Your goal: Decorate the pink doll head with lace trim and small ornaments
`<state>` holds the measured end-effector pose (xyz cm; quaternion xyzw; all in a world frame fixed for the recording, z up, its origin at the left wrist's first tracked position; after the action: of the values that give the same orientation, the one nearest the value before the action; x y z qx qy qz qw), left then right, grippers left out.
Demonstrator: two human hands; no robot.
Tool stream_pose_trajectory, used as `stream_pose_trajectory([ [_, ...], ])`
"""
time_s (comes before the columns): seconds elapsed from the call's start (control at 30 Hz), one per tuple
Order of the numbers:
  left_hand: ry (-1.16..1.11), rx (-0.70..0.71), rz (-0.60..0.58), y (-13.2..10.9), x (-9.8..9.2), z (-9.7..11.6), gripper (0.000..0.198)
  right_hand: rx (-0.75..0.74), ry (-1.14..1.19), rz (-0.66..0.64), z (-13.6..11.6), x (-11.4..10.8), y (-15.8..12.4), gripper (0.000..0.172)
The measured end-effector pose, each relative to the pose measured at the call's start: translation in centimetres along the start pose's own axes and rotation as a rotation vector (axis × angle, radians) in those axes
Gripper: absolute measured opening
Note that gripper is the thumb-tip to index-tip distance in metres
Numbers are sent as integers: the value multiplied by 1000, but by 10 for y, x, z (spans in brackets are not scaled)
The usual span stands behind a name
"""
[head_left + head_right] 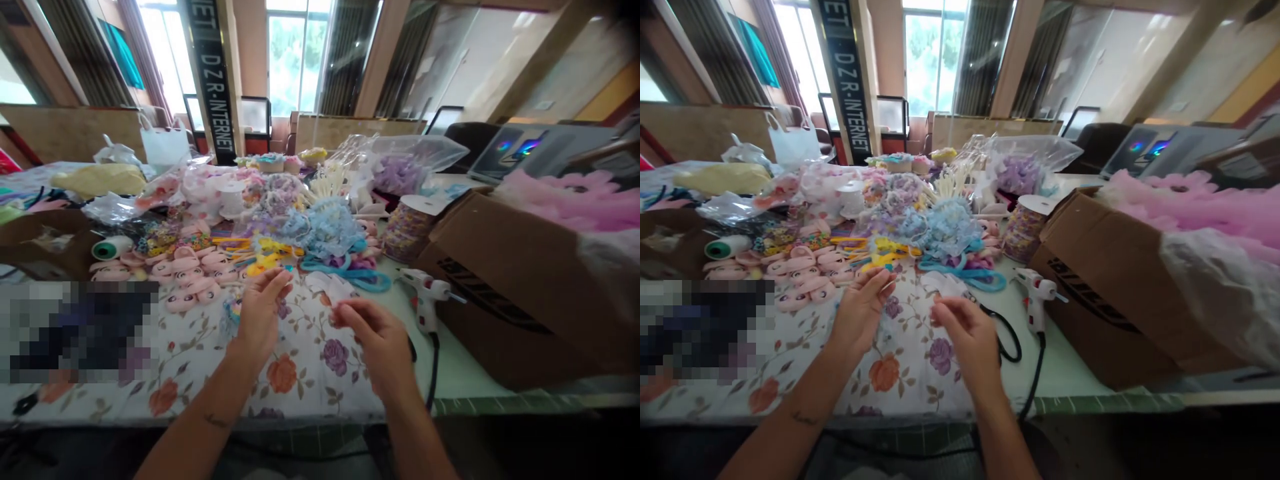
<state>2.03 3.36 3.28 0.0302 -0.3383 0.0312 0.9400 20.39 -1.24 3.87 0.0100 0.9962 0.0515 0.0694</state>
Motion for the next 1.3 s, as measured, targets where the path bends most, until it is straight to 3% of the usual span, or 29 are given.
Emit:
stream_pose_trajectory([
  [0.07,-41,1,-9,-3,5,-3,19,-48,276,-152,-14,41,19,23],
  [0.13,-68,30,-15,-5,7,-3,18,-53,467,-179,-19,66,35,21],
  [0.33,-117,98,44,-2,1,-2,15,12,730,-211,-13,94,53,18],
  [0.6,-118,118,74,0,-6,-6,15,42,786,-223,-9,99,56,15],
  [0.9,-26,88,29,-2,-4,-5,21,39,777,-180,-8,91,53,14],
  [1.3,50,57,-72,-9,-3,3,15,70,726,-256,-10,89,50,14],
])
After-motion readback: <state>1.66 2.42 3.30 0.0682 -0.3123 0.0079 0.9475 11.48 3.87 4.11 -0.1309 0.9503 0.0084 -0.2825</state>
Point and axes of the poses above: each hand's wrist, its own y-axis towards the middle knuckle, its own x-axis out of the palm, z = x × y, the point moved 5 cm from there along y, towards the middle knuckle, and after that the axes turned 12 degrees about -z, right-handed, at the moved point
